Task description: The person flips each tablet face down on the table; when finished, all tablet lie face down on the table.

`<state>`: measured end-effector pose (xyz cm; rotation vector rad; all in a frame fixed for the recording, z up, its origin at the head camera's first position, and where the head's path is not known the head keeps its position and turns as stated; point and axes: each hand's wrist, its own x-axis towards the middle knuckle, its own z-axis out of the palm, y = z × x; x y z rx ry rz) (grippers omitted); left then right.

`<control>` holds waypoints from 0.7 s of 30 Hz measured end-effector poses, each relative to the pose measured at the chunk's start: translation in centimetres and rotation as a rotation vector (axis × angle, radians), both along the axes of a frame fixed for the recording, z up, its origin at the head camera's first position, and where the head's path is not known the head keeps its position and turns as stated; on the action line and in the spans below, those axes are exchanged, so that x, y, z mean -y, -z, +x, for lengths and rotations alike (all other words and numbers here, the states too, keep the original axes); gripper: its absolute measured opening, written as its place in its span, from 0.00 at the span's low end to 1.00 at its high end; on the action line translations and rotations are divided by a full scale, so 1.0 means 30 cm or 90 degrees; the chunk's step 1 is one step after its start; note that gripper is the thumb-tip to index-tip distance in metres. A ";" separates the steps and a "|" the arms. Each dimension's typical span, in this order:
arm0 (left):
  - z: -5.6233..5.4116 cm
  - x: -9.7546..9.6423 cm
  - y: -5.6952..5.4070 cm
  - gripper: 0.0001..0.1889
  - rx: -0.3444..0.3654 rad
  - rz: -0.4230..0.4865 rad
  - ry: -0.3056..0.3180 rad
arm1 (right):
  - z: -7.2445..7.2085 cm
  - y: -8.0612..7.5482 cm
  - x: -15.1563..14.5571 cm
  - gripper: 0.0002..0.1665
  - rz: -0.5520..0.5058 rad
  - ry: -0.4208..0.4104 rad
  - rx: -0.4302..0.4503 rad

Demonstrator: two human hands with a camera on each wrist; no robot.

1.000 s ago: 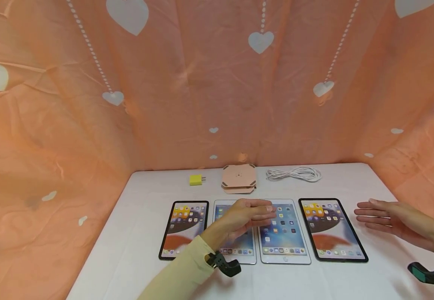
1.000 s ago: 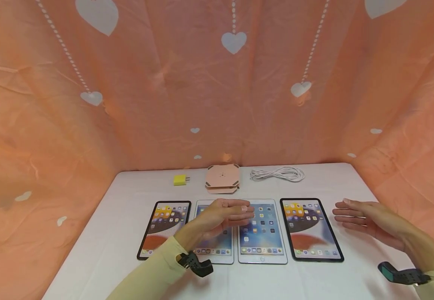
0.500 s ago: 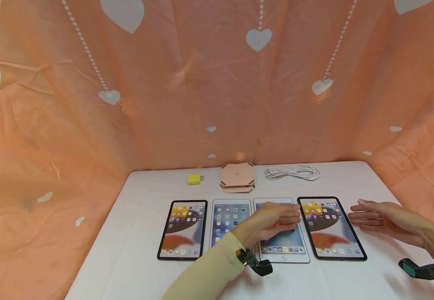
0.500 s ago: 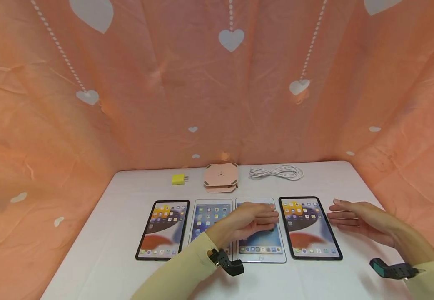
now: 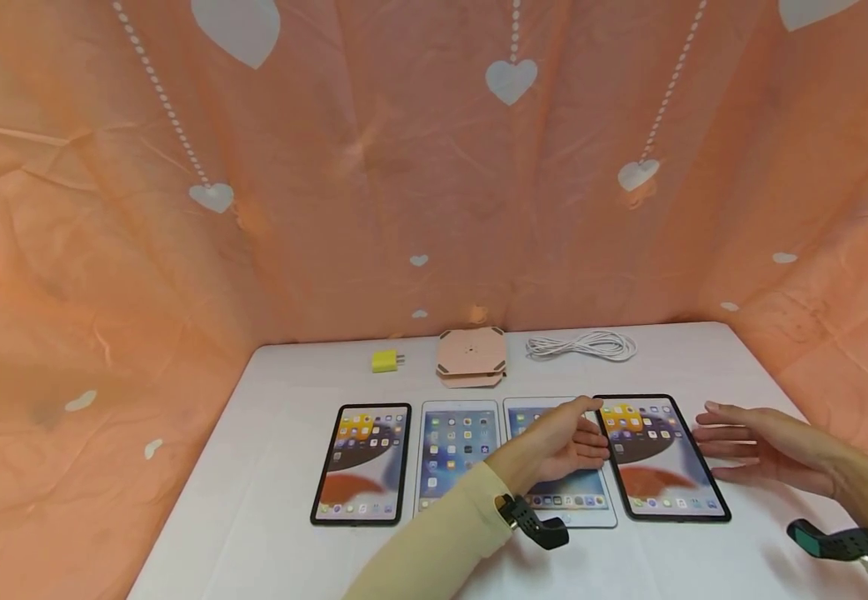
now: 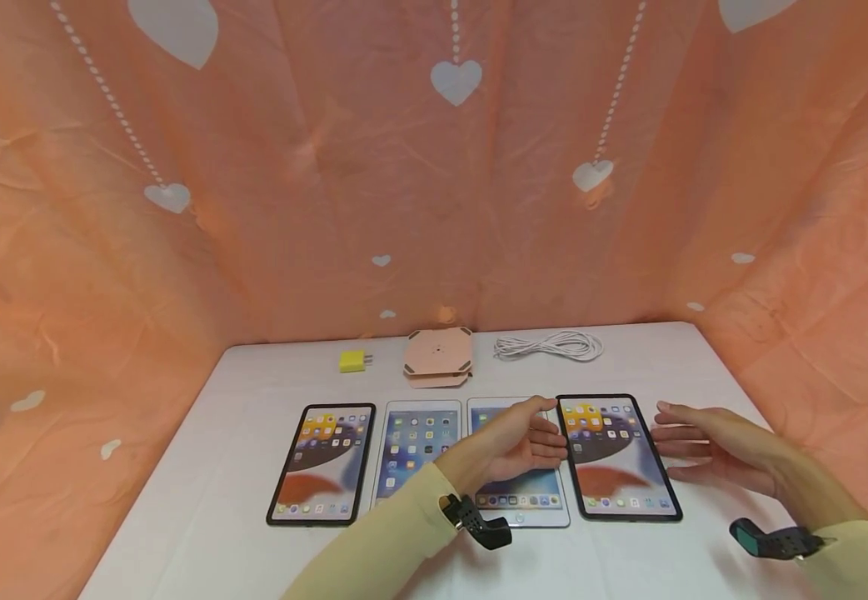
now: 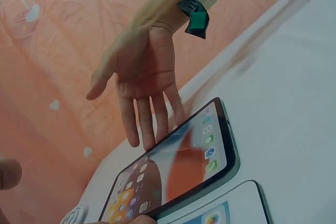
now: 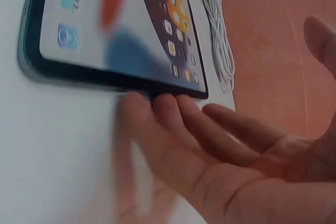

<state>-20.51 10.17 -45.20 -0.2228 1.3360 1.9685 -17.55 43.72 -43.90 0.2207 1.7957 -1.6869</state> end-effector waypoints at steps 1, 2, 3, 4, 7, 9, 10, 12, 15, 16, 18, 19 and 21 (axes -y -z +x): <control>0.001 -0.004 0.000 0.32 0.000 0.001 -0.002 | 0.002 0.002 0.003 0.38 -0.007 0.014 0.011; 0.002 -0.007 0.000 0.32 0.000 0.004 -0.003 | 0.003 0.003 0.007 0.37 -0.012 0.028 0.021; 0.003 -0.010 0.000 0.32 0.001 0.005 -0.005 | 0.004 0.004 0.011 0.36 -0.010 0.042 0.027; 0.004 -0.013 0.000 0.32 0.003 0.005 -0.008 | 0.004 0.004 0.016 0.38 -0.004 0.048 0.029; 0.007 -0.022 0.001 0.32 0.011 0.010 -0.018 | 0.001 0.002 0.033 0.42 0.034 0.074 0.035; 0.009 -0.031 0.000 0.32 0.020 0.014 -0.030 | -0.001 -0.002 0.043 0.47 0.061 0.078 0.037; 0.011 -0.036 -0.001 0.32 0.026 0.017 -0.036 | -0.003 -0.005 0.048 0.49 0.073 0.079 0.039; 0.014 -0.049 -0.004 0.33 0.034 0.020 -0.048 | -0.006 -0.010 0.055 0.53 0.097 0.084 0.042; 0.020 -0.071 -0.009 0.35 0.037 0.022 -0.056 | -0.010 -0.015 0.059 0.56 0.117 0.090 0.052; 0.022 -0.078 -0.010 0.36 0.038 0.022 -0.059 | -0.011 -0.015 0.058 0.58 0.122 0.089 0.054; 0.027 -0.092 -0.010 0.36 0.036 0.023 -0.062 | -0.011 -0.014 0.053 0.61 0.129 0.082 0.057; 0.029 -0.098 -0.008 0.36 0.035 0.025 -0.060 | -0.011 -0.013 0.049 0.62 0.133 0.081 0.059; 0.034 -0.109 -0.002 0.36 0.034 0.027 -0.056 | -0.010 -0.012 0.039 0.63 0.137 0.081 0.064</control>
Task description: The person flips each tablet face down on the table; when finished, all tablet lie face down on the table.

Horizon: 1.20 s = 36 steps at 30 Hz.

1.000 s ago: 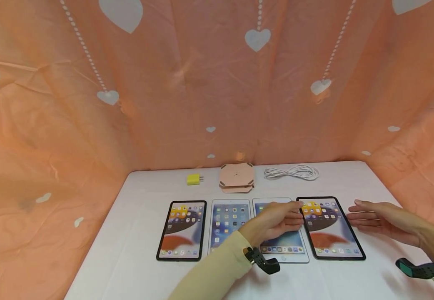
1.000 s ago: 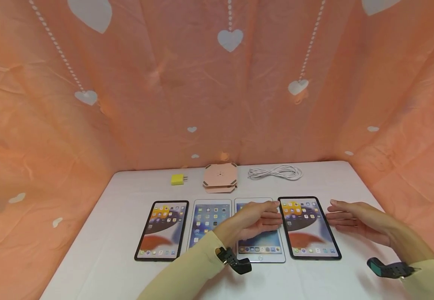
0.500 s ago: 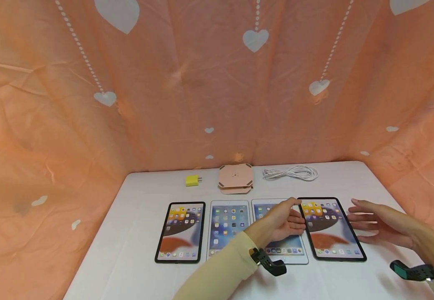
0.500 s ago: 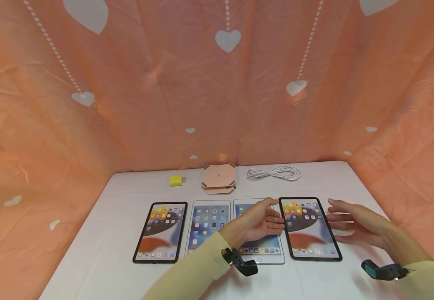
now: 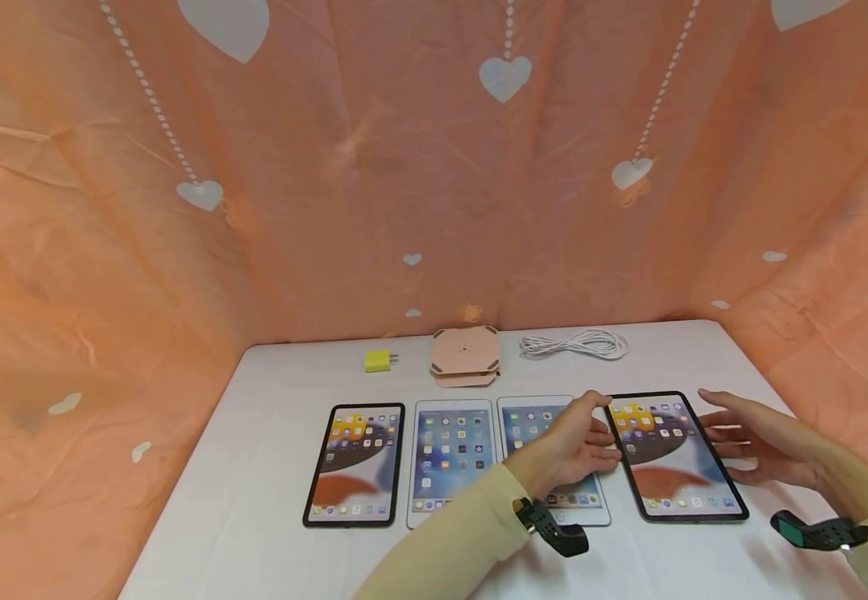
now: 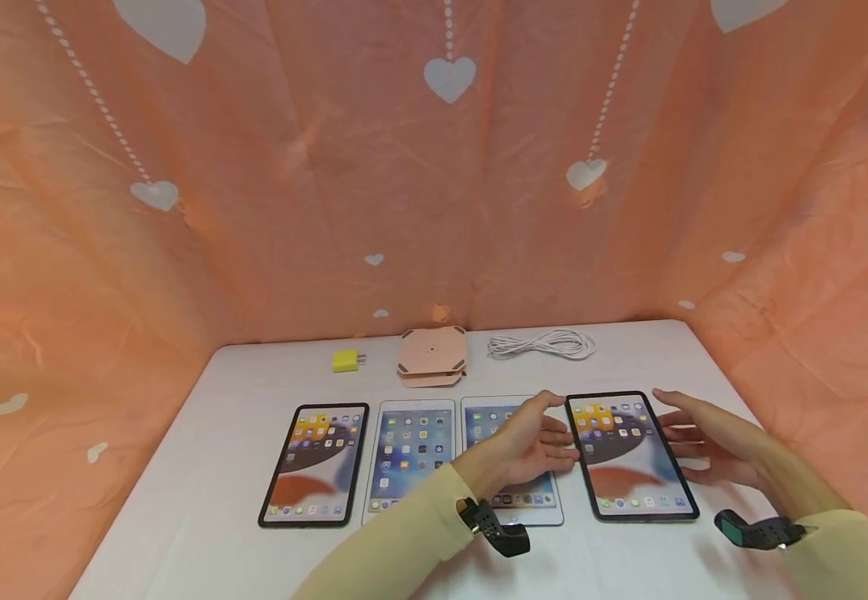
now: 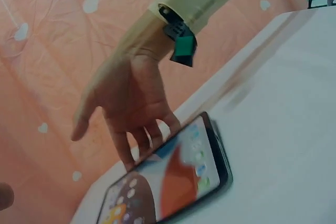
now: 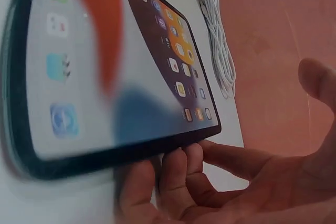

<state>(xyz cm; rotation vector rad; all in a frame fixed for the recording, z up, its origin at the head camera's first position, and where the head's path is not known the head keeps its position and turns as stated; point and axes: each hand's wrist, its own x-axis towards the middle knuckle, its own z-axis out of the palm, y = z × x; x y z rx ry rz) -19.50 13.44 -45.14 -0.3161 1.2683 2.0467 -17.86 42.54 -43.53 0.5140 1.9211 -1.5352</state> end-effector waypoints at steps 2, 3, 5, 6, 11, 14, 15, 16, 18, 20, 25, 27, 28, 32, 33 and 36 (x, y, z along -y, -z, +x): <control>0.004 -0.010 0.007 0.37 0.000 0.008 0.013 | 0.001 -0.002 -0.011 0.64 0.000 -0.005 0.003; 0.005 -0.015 0.012 0.37 0.002 0.014 0.020 | 0.002 -0.004 -0.017 0.65 -0.002 -0.008 0.004; 0.008 -0.026 0.018 0.39 0.010 0.033 0.033 | 0.003 -0.014 -0.028 0.67 -0.012 -0.016 0.004; 0.008 -0.032 0.021 0.39 0.014 0.044 0.039 | 0.004 -0.022 -0.034 0.67 -0.017 -0.022 0.002; 0.003 -0.051 0.027 0.40 0.032 0.078 0.064 | 0.011 -0.076 -0.061 0.65 -0.014 -0.049 -0.025; -0.008 -0.045 0.032 0.39 0.031 0.088 0.094 | 0.015 -0.112 -0.065 0.63 0.019 -0.064 -0.042; -0.014 -0.040 0.032 0.39 0.029 0.088 0.106 | 0.015 -0.126 -0.064 0.63 0.029 -0.072 -0.047; -0.020 -0.037 0.029 0.38 0.025 0.089 0.116 | 0.016 -0.137 -0.063 0.63 0.040 -0.079 -0.050; -0.033 -0.029 0.013 0.38 0.010 0.093 0.135 | 0.015 -0.160 -0.058 0.63 0.056 -0.089 -0.054; -0.043 -0.023 -0.016 0.37 -0.007 0.105 0.150 | 0.013 -0.181 -0.053 0.63 0.060 -0.100 -0.058; -0.058 -0.019 -0.103 0.36 -0.034 0.155 0.173 | 0.007 -0.214 -0.020 0.60 0.037 -0.120 -0.075; -0.059 -0.021 -0.133 0.37 -0.037 0.166 0.182 | 0.006 -0.225 0.002 0.58 0.024 -0.129 -0.084; -0.059 -0.022 -0.146 0.37 -0.038 0.170 0.186 | 0.006 -0.230 0.015 0.58 0.019 -0.134 -0.087; -0.056 -0.022 -0.188 0.40 -0.036 0.178 0.196 | 0.011 -0.259 0.071 0.57 0.009 -0.153 -0.099; -0.056 -0.020 -0.195 0.41 -0.034 0.181 0.196 | 0.014 -0.265 0.087 0.57 0.009 -0.153 -0.102; -0.056 -0.011 -0.216 0.45 -0.019 0.194 0.190 | 0.020 -0.278 0.131 0.55 0.002 -0.162 -0.113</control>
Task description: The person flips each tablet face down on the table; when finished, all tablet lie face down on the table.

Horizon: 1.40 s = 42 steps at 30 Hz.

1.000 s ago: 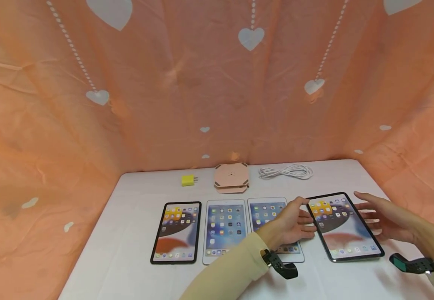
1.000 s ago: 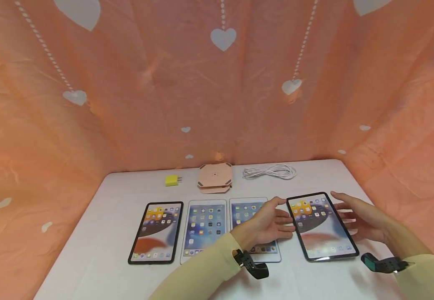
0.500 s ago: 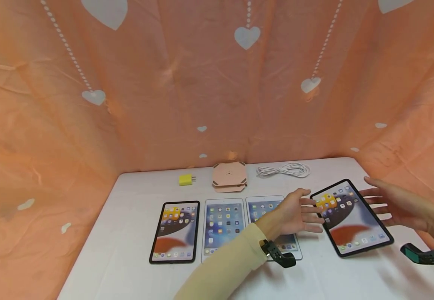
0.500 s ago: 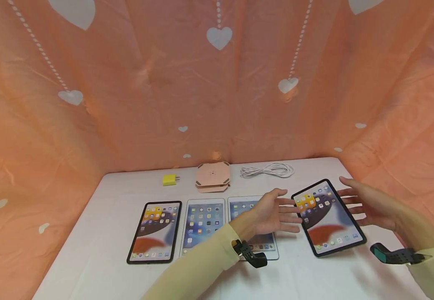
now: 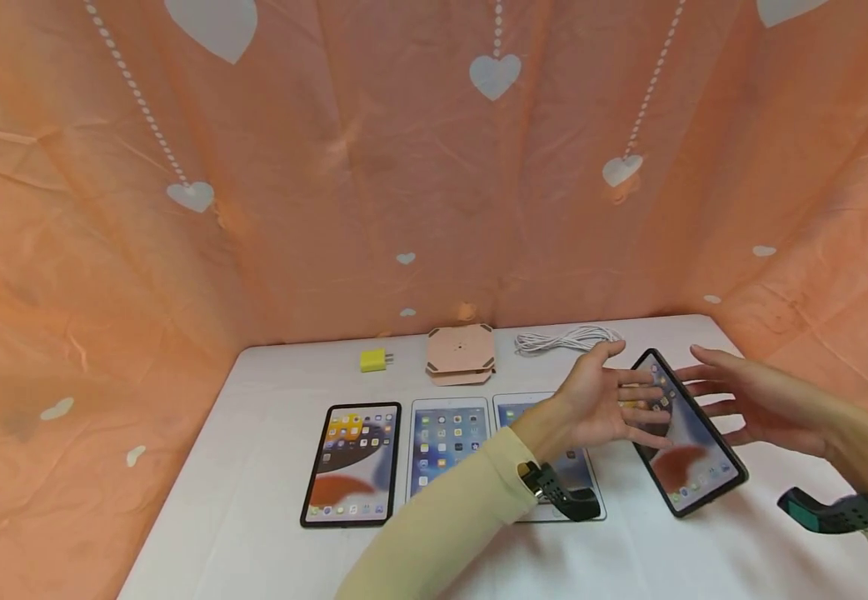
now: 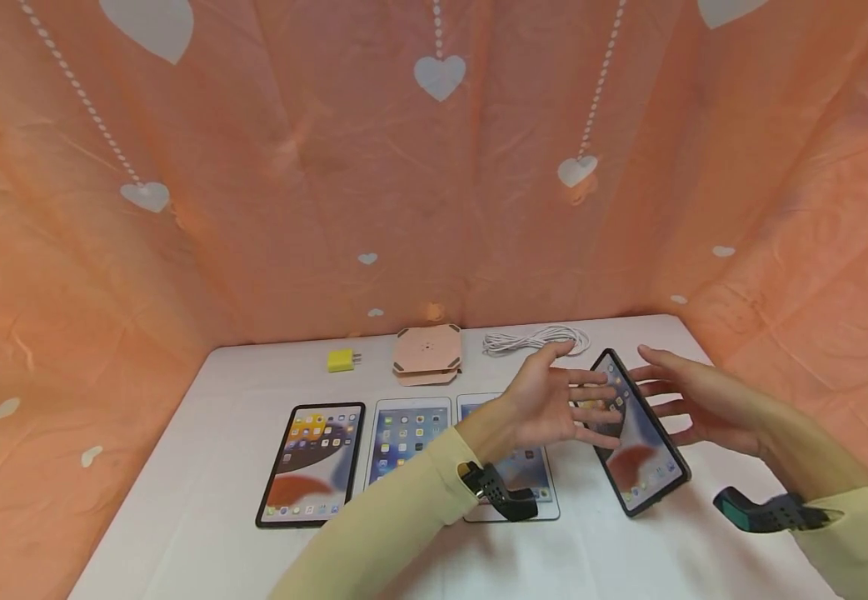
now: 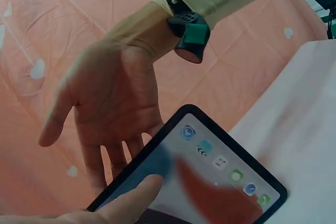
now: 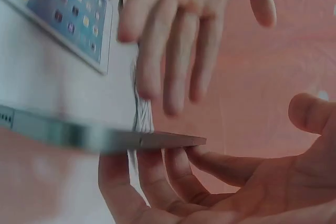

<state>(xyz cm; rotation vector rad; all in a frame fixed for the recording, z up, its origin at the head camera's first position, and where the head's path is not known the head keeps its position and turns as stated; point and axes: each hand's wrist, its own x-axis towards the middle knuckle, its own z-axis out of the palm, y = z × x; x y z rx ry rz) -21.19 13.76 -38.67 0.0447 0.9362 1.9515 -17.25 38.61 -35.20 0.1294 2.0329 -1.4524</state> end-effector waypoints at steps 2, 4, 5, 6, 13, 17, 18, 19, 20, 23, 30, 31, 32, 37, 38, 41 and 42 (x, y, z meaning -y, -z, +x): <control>-0.001 0.010 -0.011 0.47 0.015 0.005 -0.003 | 0.003 -0.006 0.027 0.54 -0.006 -0.004 -0.004; -0.003 0.021 -0.021 0.48 0.031 0.006 -0.010 | 0.005 -0.007 0.051 0.53 -0.018 -0.006 -0.002; -0.003 0.027 -0.026 0.49 0.038 0.005 -0.013 | 0.005 -0.006 0.061 0.53 -0.025 -0.009 -0.001; -0.003 0.032 -0.031 0.49 0.047 0.000 -0.018 | 0.005 -0.004 0.071 0.52 -0.034 -0.009 0.002; 0.009 0.061 -0.060 0.52 0.081 -0.043 -0.048 | 0.000 0.041 0.093 0.48 -0.104 0.026 0.048; 0.023 0.080 -0.065 0.51 0.086 -0.068 -0.062 | -0.005 0.098 0.080 0.52 -0.112 0.068 0.081; 0.025 0.085 -0.063 0.50 0.083 -0.073 -0.065 | -0.006 0.115 0.075 0.54 -0.106 0.080 0.089; 0.027 0.091 -0.062 0.50 0.079 -0.080 -0.069 | -0.007 0.133 0.068 0.56 -0.098 0.088 0.095; 0.028 0.096 -0.059 0.49 0.077 -0.087 -0.074 | -0.007 0.151 0.062 0.58 -0.090 0.098 0.103; 0.028 0.108 -0.042 0.50 0.070 -0.106 -0.082 | -0.004 0.203 0.046 0.61 -0.064 0.115 0.122; 0.023 0.115 0.024 0.48 0.072 -0.141 -0.095 | -0.003 0.256 0.041 0.66 -0.039 0.142 0.131; 0.022 0.114 0.031 0.48 0.071 -0.145 -0.097 | -0.003 0.255 0.043 0.66 -0.034 0.147 0.129; 0.021 0.112 0.038 0.47 0.069 -0.149 -0.098 | -0.003 0.253 0.043 0.66 -0.027 0.148 0.127; 0.021 0.093 0.066 0.46 0.071 -0.159 -0.111 | -0.006 0.239 0.049 0.63 0.015 0.161 0.119; 0.020 0.088 0.073 0.47 0.074 -0.159 -0.114 | -0.008 0.237 0.048 0.63 0.022 0.162 0.117; 0.019 0.073 0.098 0.48 0.082 -0.165 -0.124 | -0.015 0.233 0.043 0.61 0.041 0.167 0.115; 0.018 0.070 0.107 0.48 0.085 -0.168 -0.128 | -0.017 0.233 0.039 0.60 0.044 0.167 0.116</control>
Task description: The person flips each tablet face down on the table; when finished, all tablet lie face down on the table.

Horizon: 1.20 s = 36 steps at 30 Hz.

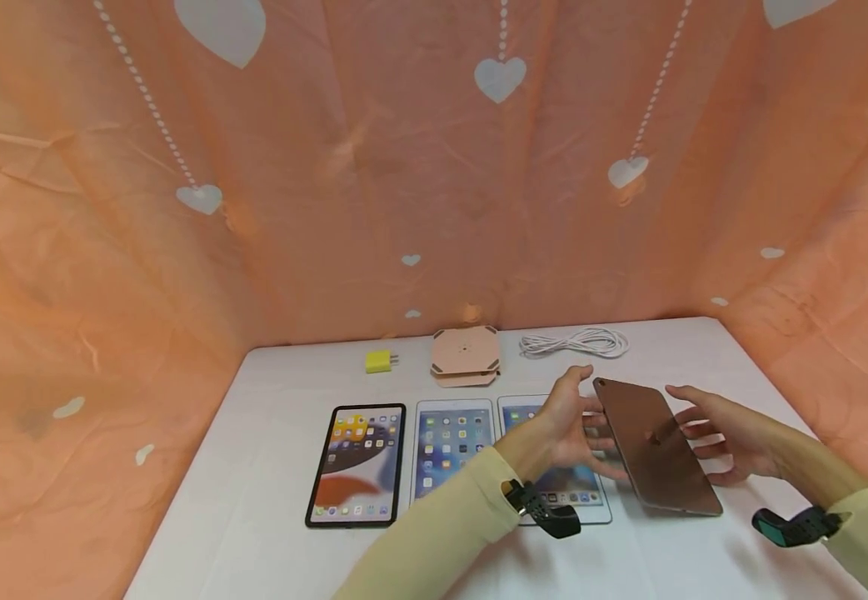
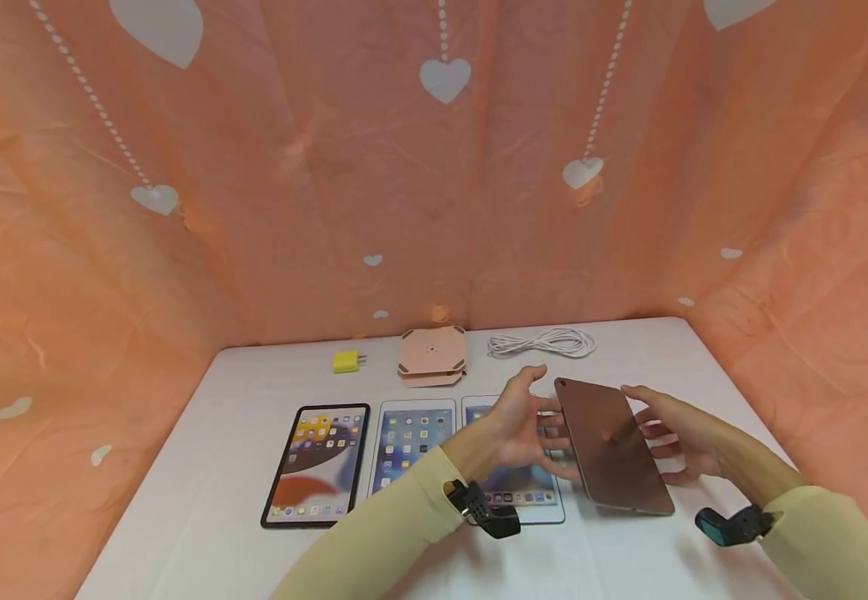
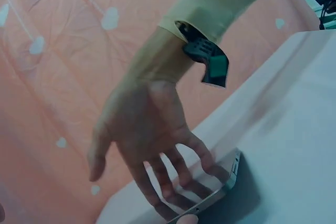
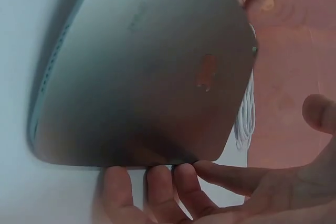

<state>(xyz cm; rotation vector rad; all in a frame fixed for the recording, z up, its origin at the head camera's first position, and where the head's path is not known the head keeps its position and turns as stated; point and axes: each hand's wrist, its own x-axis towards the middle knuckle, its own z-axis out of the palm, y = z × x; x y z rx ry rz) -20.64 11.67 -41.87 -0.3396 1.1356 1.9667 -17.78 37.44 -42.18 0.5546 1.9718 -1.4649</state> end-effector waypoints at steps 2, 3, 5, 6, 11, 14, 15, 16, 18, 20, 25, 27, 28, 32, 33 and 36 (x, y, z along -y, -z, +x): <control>-0.003 -0.009 0.017 0.47 0.003 -0.007 -0.006 | -0.004 -0.002 -0.011 0.60 0.006 -0.001 0.001; -0.003 -0.014 0.025 0.47 0.005 -0.012 -0.010 | -0.005 -0.002 -0.016 0.60 0.009 -0.002 0.001; -0.007 -0.021 0.039 0.45 0.008 -0.021 -0.018 | -0.008 -0.003 -0.026 0.60 0.012 -0.005 -0.001; -0.009 -0.025 0.046 0.45 0.011 -0.026 -0.023 | -0.009 -0.003 -0.030 0.60 0.014 -0.006 -0.001; -0.009 -0.048 0.070 0.45 0.019 -0.046 -0.044 | -0.009 -0.002 -0.047 0.61 0.024 -0.006 0.000; -0.008 -0.056 0.072 0.45 0.006 -0.051 -0.038 | -0.009 -0.001 -0.055 0.61 0.027 -0.004 -0.003; -0.008 -0.056 0.072 0.45 0.004 -0.052 -0.036 | -0.009 -0.001 -0.058 0.61 0.025 -0.004 -0.004; -0.008 -0.055 0.071 0.46 0.001 -0.050 -0.031 | -0.009 -0.001 -0.061 0.60 0.025 -0.004 -0.004; -0.011 -0.048 0.072 0.46 -0.007 -0.042 -0.015 | -0.009 -0.002 -0.068 0.60 0.023 -0.007 -0.007; -0.015 -0.030 0.070 0.45 -0.019 -0.034 0.009 | -0.008 -0.007 -0.075 0.61 0.021 -0.015 -0.014; -0.023 0.076 0.059 0.37 -0.093 -0.025 0.079 | -0.002 -0.032 -0.085 0.59 0.010 -0.043 -0.065; -0.024 0.134 0.052 0.37 -0.119 -0.020 0.094 | 0.003 -0.045 -0.082 0.55 -0.011 -0.052 -0.090; -0.024 0.165 0.048 0.37 -0.128 -0.017 0.099 | 0.006 -0.050 -0.079 0.52 -0.028 -0.055 -0.099; -0.028 0.288 0.036 0.38 -0.146 -0.011 0.099 | 0.024 -0.063 -0.040 0.27 -0.147 -0.050 -0.108; -0.028 0.318 0.035 0.38 -0.144 -0.014 0.095 | 0.029 -0.064 -0.025 0.22 -0.182 -0.050 -0.106; -0.029 0.400 0.035 0.38 -0.140 -0.036 0.081 | 0.039 -0.062 0.029 0.17 -0.271 -0.046 -0.094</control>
